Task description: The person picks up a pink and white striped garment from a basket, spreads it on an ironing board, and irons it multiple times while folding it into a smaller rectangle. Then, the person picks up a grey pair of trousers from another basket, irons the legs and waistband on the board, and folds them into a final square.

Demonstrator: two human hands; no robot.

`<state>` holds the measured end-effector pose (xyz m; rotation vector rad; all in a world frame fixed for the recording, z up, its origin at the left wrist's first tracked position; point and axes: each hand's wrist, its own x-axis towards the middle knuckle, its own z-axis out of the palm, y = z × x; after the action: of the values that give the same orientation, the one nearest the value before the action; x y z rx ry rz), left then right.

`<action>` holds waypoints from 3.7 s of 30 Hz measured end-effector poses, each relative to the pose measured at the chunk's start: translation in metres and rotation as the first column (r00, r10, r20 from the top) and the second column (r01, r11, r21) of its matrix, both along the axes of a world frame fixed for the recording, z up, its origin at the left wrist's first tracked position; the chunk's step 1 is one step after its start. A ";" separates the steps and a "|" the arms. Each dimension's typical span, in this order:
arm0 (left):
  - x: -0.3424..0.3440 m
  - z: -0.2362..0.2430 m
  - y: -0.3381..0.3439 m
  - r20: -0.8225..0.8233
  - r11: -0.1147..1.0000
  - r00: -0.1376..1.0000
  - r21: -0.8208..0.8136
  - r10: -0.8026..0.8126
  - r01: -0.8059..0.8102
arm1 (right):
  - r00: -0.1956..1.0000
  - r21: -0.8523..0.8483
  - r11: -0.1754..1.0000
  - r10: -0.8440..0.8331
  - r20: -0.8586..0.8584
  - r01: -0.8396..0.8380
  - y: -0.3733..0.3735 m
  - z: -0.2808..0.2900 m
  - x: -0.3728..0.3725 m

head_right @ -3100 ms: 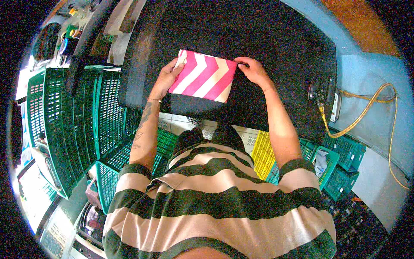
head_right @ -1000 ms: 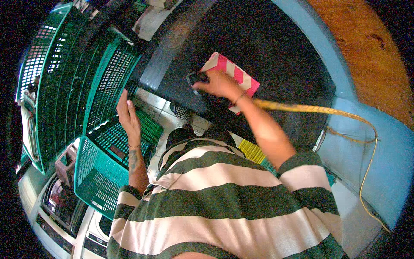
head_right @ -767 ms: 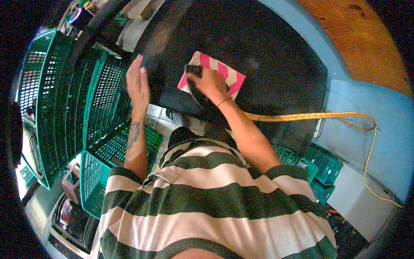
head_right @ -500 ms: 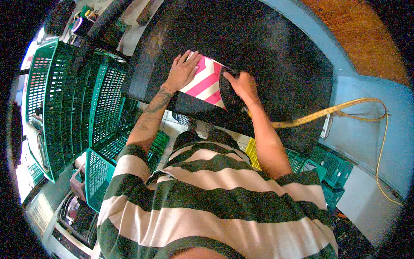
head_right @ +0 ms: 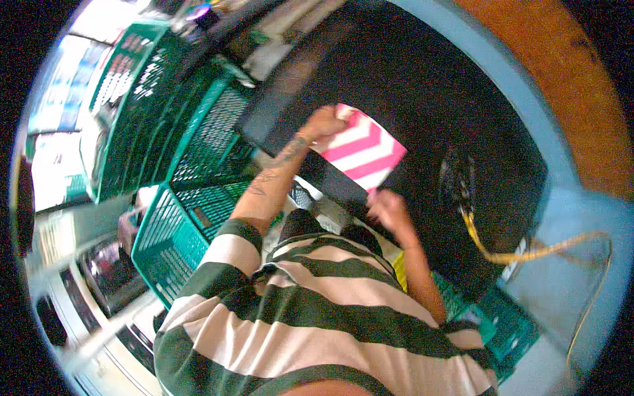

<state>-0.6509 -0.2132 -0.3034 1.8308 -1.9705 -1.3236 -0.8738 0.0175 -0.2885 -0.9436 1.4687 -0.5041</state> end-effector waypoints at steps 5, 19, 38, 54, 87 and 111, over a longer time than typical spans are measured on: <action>0.035 0.063 0.036 -0.679 0.943 0.695 0.333 0.235 0.007 | 0.647 0.183 0.961 -0.007 0.762 -0.205 -0.010 -0.006 0.115; 0.431 0.316 0.121 -0.957 0.566 -0.029 0.194 0.287 -0.801 | 0.631 -0.604 0.659 0.712 0.308 -0.449 -0.280 0.357 0.477; 0.576 0.238 0.179 -0.587 0.000 0.414 -0.576 0.696 -0.817 | 0.806 -0.796 -0.328 0.142 -0.575 -0.509 -0.233 0.232 0.669; 0.281 0.039 0.483 -0.410 0.307 0.321 -0.101 0.854 -0.946 | 0.281 -0.437 0.127 0.910 -0.306 -0.890 0.036 0.041 0.343; 0.622 -0.032 0.718 -0.262 -0.148 -0.119 -0.091 0.958 -0.985 | 0.850 -0.326 0.802 0.384 -0.360 -0.500 0.077 -0.102 0.452; 0.695 -0.120 0.731 -0.458 0.313 0.190 0.211 0.869 -0.926 | 0.848 -0.474 0.842 -0.432 -0.307 0.257 0.207 -0.081 0.523</action>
<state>0.0442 0.5180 -0.4232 1.7664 -0.3738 -0.9986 -0.3507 0.2248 -0.3698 -1.1637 1.9804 -0.9718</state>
